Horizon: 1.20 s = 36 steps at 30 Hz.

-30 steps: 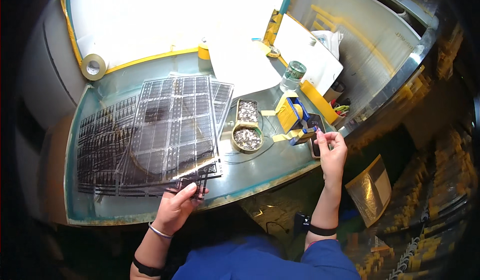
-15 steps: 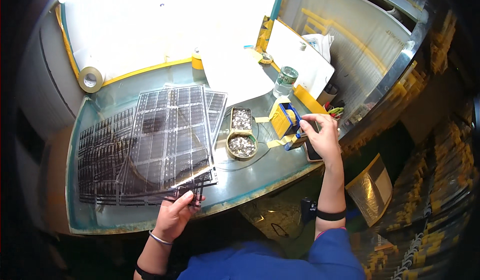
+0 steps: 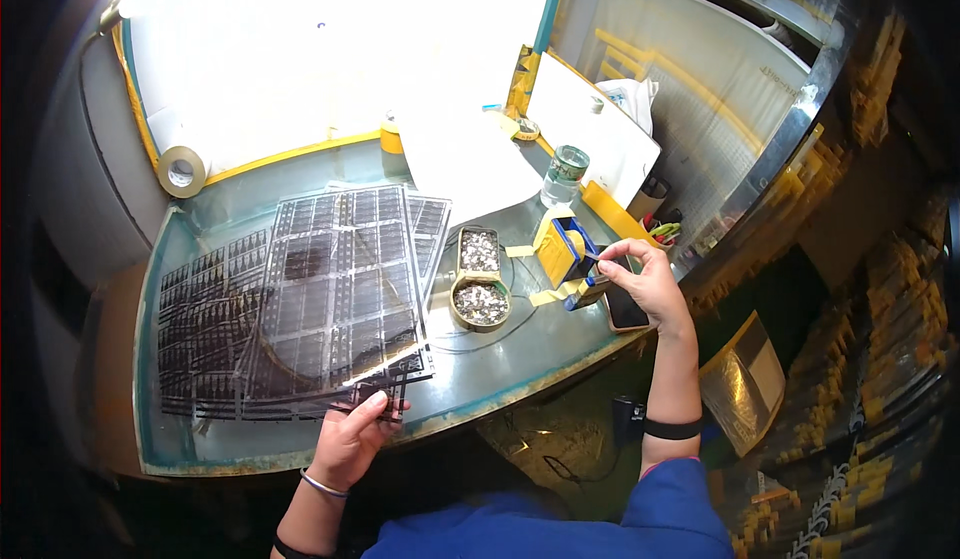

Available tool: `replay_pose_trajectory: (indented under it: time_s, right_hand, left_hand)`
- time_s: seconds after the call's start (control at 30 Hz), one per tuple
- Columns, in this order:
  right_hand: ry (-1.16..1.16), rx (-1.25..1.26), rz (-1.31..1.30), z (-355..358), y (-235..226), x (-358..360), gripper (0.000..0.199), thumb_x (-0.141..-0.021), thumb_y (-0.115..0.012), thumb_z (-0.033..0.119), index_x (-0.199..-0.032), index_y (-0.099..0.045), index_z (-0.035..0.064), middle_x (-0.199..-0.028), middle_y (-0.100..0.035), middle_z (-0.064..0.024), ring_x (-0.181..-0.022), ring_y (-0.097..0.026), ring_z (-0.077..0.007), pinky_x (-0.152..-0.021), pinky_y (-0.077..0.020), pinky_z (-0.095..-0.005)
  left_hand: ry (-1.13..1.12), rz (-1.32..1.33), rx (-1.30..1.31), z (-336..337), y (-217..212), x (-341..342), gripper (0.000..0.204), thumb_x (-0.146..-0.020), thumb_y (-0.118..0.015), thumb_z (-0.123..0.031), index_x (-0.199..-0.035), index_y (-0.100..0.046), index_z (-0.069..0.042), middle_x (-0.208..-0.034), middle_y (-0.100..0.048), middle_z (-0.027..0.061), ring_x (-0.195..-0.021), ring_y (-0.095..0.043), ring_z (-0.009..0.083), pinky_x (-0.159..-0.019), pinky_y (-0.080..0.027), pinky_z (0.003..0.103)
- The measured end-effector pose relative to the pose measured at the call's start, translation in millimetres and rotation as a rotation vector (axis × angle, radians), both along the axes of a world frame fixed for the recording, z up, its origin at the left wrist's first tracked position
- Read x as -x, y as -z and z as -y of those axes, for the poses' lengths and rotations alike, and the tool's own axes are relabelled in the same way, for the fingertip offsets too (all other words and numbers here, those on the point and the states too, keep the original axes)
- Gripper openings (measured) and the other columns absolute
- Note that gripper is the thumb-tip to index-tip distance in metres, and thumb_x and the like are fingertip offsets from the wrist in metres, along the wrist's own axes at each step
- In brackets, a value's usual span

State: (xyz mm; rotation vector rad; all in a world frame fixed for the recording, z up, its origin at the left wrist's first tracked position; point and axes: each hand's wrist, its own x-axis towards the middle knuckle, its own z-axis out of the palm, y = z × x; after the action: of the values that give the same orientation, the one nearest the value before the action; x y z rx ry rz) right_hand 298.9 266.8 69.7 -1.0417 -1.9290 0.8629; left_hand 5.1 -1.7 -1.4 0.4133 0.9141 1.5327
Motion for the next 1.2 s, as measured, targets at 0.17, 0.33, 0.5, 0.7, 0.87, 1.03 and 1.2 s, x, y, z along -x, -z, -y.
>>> replay_pose_trajectory:
  time_s: [0.17,0.33,0.5,0.7,0.87,1.03,1.2]
  right_hand:
    - [-0.048,0.138,-0.144,9.6,-1.1,-3.9,0.008,-0.080,-0.066,0.005,-0.087,-0.065,0.0014,-0.080,-0.063,-0.0014,-0.074,-0.056,-0.0074,-0.071,-0.0436,-0.0205]
    - [-0.069,0.207,-0.260,8.7,0.2,-3.6,0.011,-0.081,-0.066,0.006,-0.089,-0.065,-0.0014,-0.082,-0.065,-0.0043,-0.075,-0.058,-0.0073,-0.071,-0.0452,-0.0202]
    - [-0.047,0.258,-0.291,5.6,0.6,-4.0,0.014,-0.081,-0.066,0.007,-0.090,-0.065,-0.0031,-0.082,-0.066,-0.0058,-0.074,-0.059,-0.0077,-0.072,-0.0463,-0.0203]
    - [0.081,0.086,-0.178,12.8,9.4,-2.4,0.011,-0.077,-0.069,0.005,-0.085,-0.062,-0.0014,-0.078,-0.065,-0.0058,-0.071,-0.059,-0.0078,-0.068,-0.0475,-0.0208]
    - [0.113,0.136,-0.191,19.6,20.6,-7.0,0.013,-0.075,-0.069,0.004,-0.083,-0.059,0.0008,-0.075,-0.063,-0.0045,-0.069,-0.058,-0.0066,-0.065,-0.0471,-0.0194]
    - [0.306,-0.039,0.164,21.8,23.7,-10.4,0.016,-0.071,-0.071,0.006,-0.077,-0.057,0.0033,-0.073,-0.062,-0.0025,-0.067,-0.058,-0.0114,-0.068,-0.0453,-0.0272]
    - [0.245,-0.482,0.340,70.1,2.8,39.9,0.023,-0.068,-0.071,0.009,-0.088,-0.060,0.0067,-0.074,-0.065,-0.0055,-0.090,-0.056,-0.0206,-0.090,-0.0312,-0.0358]
  left_hand:
    - [-0.025,-0.007,-0.005,-0.1,-3.4,-2.1,0.013,-0.089,-0.053,-0.010,-0.097,-0.059,-0.001,-0.092,-0.063,0.0138,-0.080,-0.057,0.0155,-0.071,-0.044,0.028]
    - [-0.016,-0.004,-0.001,-0.4,-2.2,-0.8,0.014,-0.089,-0.053,-0.009,-0.098,-0.059,-0.001,-0.092,-0.063,0.0138,-0.081,-0.057,0.0157,-0.071,-0.044,0.028]
    - [-0.019,-0.016,0.009,-0.6,-3.3,-1.0,0.014,-0.089,-0.053,-0.009,-0.098,-0.059,-0.001,-0.092,-0.063,0.0134,-0.081,-0.057,0.0152,-0.070,-0.045,0.028]
    - [-0.014,-0.019,0.010,0.8,-1.8,-0.2,0.014,-0.089,-0.053,-0.010,-0.098,-0.059,0.000,-0.092,-0.063,0.0137,-0.079,-0.057,0.0147,-0.070,-0.045,0.027]
    - [-0.014,-0.021,0.007,-0.5,-2.5,-1.2,0.014,-0.089,-0.053,-0.010,-0.097,-0.059,0.000,-0.092,-0.063,0.0139,-0.077,-0.057,0.0141,-0.069,-0.045,0.027]
    - [0.002,-0.031,0.024,-3.9,-4.3,-1.8,0.015,-0.089,-0.054,-0.011,-0.097,-0.059,0.000,-0.091,-0.063,0.0128,-0.079,-0.057,0.0146,-0.070,-0.045,0.027]
    - [-0.012,-0.045,0.017,5.1,-8.6,0.6,0.014,-0.089,-0.054,-0.012,-0.098,-0.058,-0.001,-0.092,-0.062,0.0091,-0.084,-0.057,0.0155,-0.074,-0.045,0.029]
